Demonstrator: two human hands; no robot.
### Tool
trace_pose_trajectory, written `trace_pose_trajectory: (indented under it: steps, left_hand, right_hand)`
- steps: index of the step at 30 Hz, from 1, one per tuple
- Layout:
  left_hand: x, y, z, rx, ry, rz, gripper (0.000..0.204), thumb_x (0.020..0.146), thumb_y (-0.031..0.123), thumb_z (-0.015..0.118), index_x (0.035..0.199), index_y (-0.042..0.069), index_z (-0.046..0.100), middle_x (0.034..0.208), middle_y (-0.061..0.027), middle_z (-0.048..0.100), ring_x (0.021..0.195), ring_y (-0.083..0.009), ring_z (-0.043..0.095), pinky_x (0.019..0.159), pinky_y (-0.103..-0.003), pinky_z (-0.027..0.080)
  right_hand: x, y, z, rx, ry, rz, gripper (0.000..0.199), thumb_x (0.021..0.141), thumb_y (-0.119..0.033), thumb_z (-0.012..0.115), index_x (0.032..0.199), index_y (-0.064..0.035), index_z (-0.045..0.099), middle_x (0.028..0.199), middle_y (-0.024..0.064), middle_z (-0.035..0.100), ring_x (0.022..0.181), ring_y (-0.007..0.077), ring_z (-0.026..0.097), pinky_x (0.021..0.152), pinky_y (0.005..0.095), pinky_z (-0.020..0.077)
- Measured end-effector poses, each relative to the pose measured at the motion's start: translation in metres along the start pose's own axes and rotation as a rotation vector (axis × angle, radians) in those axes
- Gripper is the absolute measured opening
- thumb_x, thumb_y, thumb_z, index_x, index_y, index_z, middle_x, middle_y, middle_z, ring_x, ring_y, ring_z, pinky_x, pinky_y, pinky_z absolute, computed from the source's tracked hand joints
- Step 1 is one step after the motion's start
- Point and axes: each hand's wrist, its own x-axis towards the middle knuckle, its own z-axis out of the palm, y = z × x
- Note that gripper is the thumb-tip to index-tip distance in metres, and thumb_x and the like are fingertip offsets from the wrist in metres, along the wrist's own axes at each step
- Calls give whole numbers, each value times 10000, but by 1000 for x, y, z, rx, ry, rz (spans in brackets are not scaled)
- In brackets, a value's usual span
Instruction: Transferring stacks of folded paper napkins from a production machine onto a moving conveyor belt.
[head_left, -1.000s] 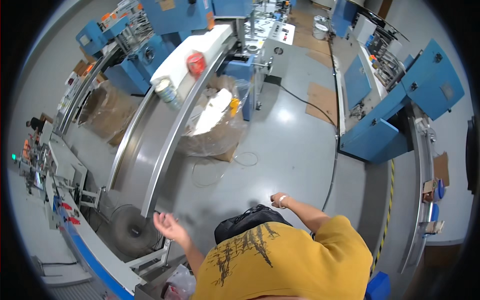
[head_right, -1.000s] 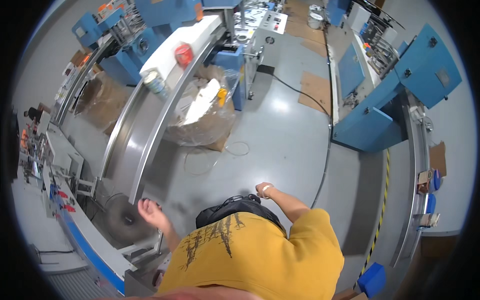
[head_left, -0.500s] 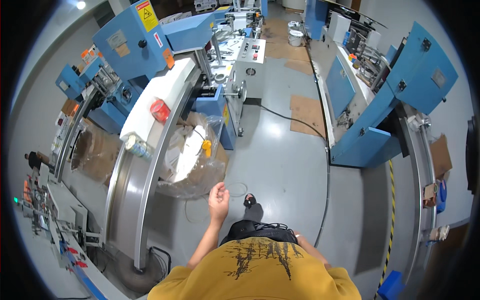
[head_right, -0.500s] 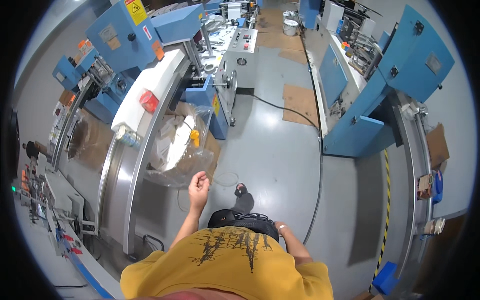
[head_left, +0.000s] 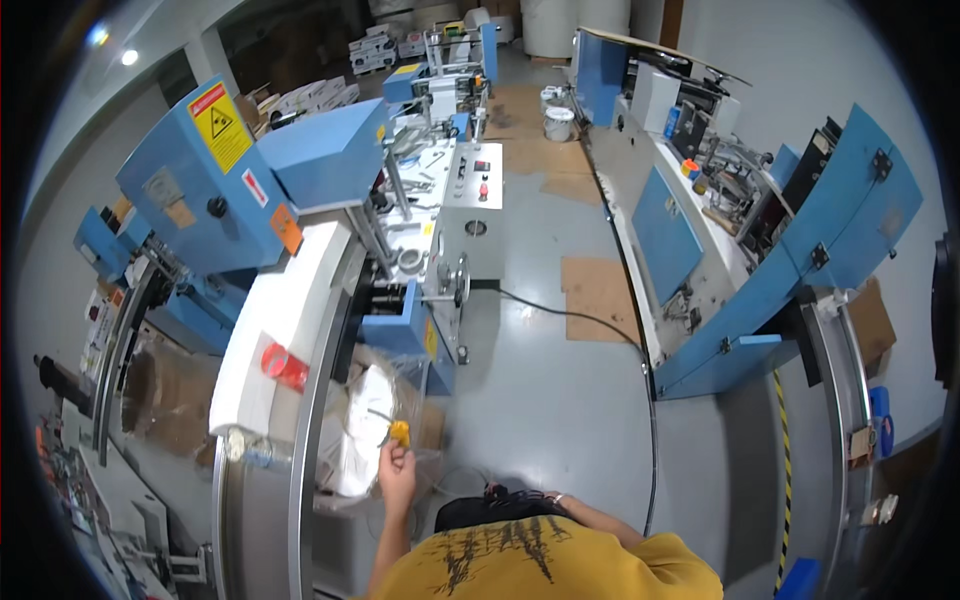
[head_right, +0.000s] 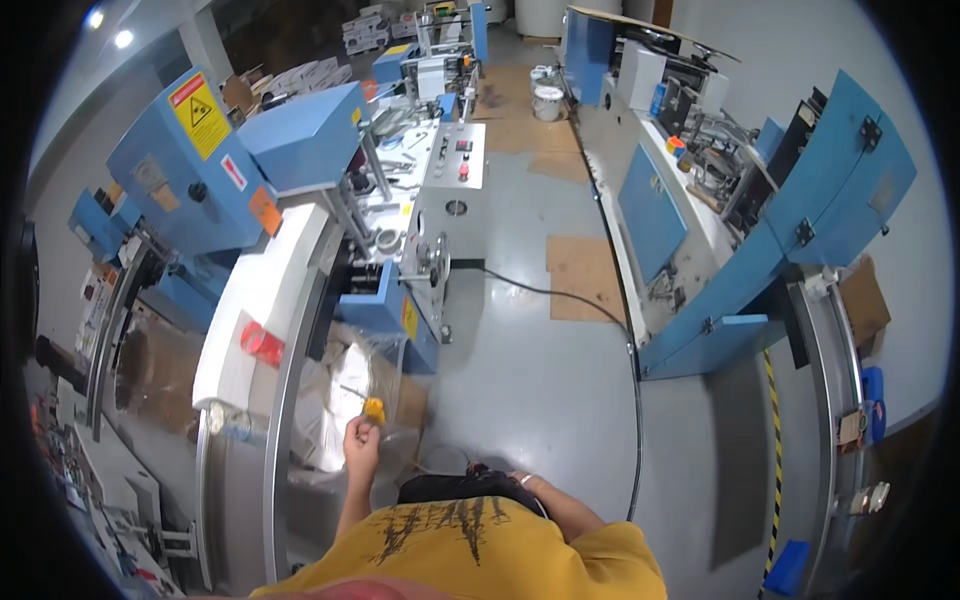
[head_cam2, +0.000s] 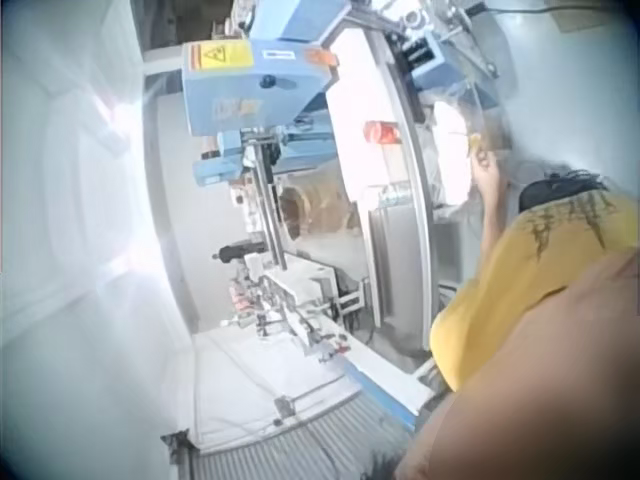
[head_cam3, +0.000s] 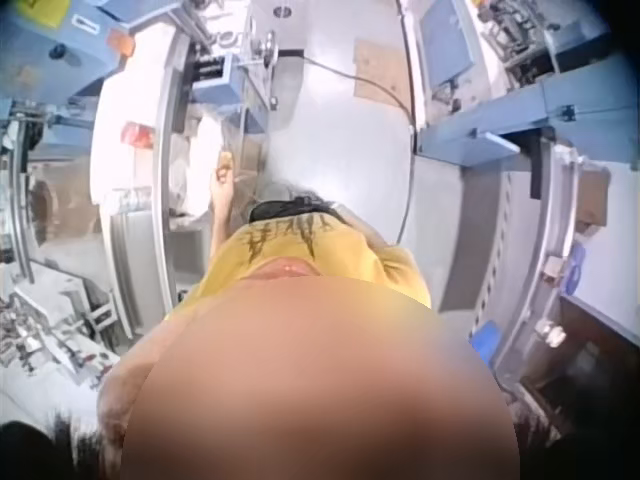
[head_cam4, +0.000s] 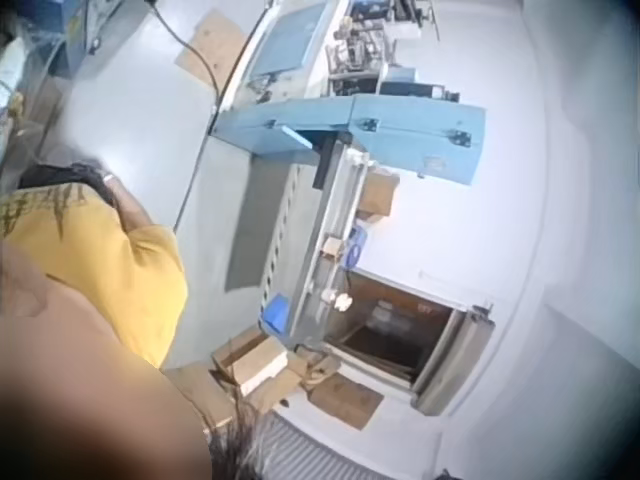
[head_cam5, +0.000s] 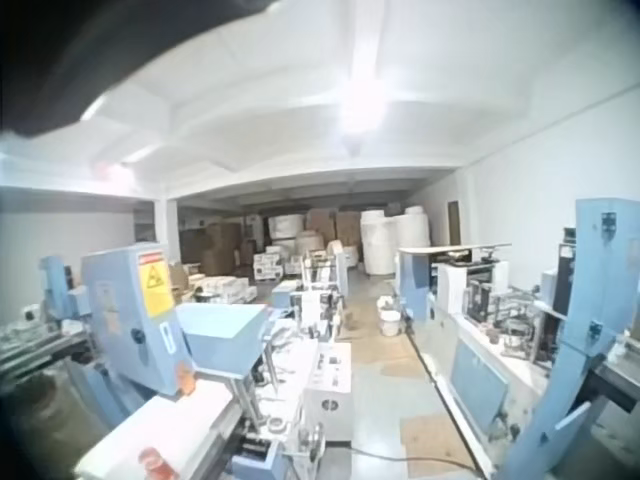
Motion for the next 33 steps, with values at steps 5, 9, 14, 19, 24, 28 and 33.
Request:
trace_pose_trajectory:
  steps: [5, 9, 14, 19, 24, 28, 33]
  left_hand:
    - [11, 10, -10, 38, 40, -140, 409, 826, 24, 616, 1205, -2, 465, 879, 14, 491, 716, -50, 458, 638, -186, 409]
    - [9, -36, -20, 100, 114, -196, 448, 818, 59, 640, 1218, -6, 450, 864, -12, 525, 727, -71, 499, 647, -203, 427]
    - [-1, -22, 2, 139, 148, -334, 495, 812, 112, 659, 1241, 0, 438, 833, -72, 582, 714, -118, 544, 655, -240, 450]
    - [15, -4, 33, 51, 251, -474, 512, 816, 120, 655, 1262, 8, 431, 815, -71, 579, 725, -128, 559, 655, -251, 455]
    - [21, -2, 67, 306, 387, -247, 562, 811, 182, 666, 1291, 14, 428, 895, -126, 623, 800, -206, 611, 722, -340, 496]
    - [58, 3, 87, 512, 292, -292, 604, 804, 281, 676, 1286, 1, 444, 841, -136, 613, 714, -239, 596, 654, -368, 483]
    - [55, 47, 109, 412, 502, -454, 528, 819, 261, 656, 1277, 67, 479, 1008, -202, 637, 838, -318, 637, 752, -401, 502]
  right_hand:
    - [61, -65, -63, -25, -77, -78, 418, 842, -365, 518, 1137, -89, 625, 1215, 165, 579, 1108, 338, 564, 916, 430, 444]
    - [81, -98, -108, -195, -28, -79, 424, 819, -345, 555, 1201, -164, 595, 1163, 154, 612, 1102, 322, 572, 918, 415, 451]
    - [106, -114, -156, -240, -21, -174, 384, 759, -335, 604, 1096, -158, 658, 1049, 147, 655, 1004, 324, 617, 845, 409, 481]
    - [147, -103, -212, -245, -77, -192, 362, 722, -336, 637, 988, -96, 694, 1003, 179, 658, 965, 319, 636, 808, 414, 495]
    - [184, -100, -292, -393, -142, -35, 418, 688, -369, 663, 990, -82, 694, 1055, 167, 649, 1007, 317, 618, 837, 400, 497]
    - [208, -43, -354, -298, -31, 69, 348, 842, -323, 495, 973, -55, 674, 988, 138, 676, 920, 324, 643, 768, 429, 496]
    - [212, -41, -408, -680, -251, -90, 249, 860, -172, 476, 904, -114, 714, 1107, 134, 639, 1068, 313, 578, 874, 399, 470]
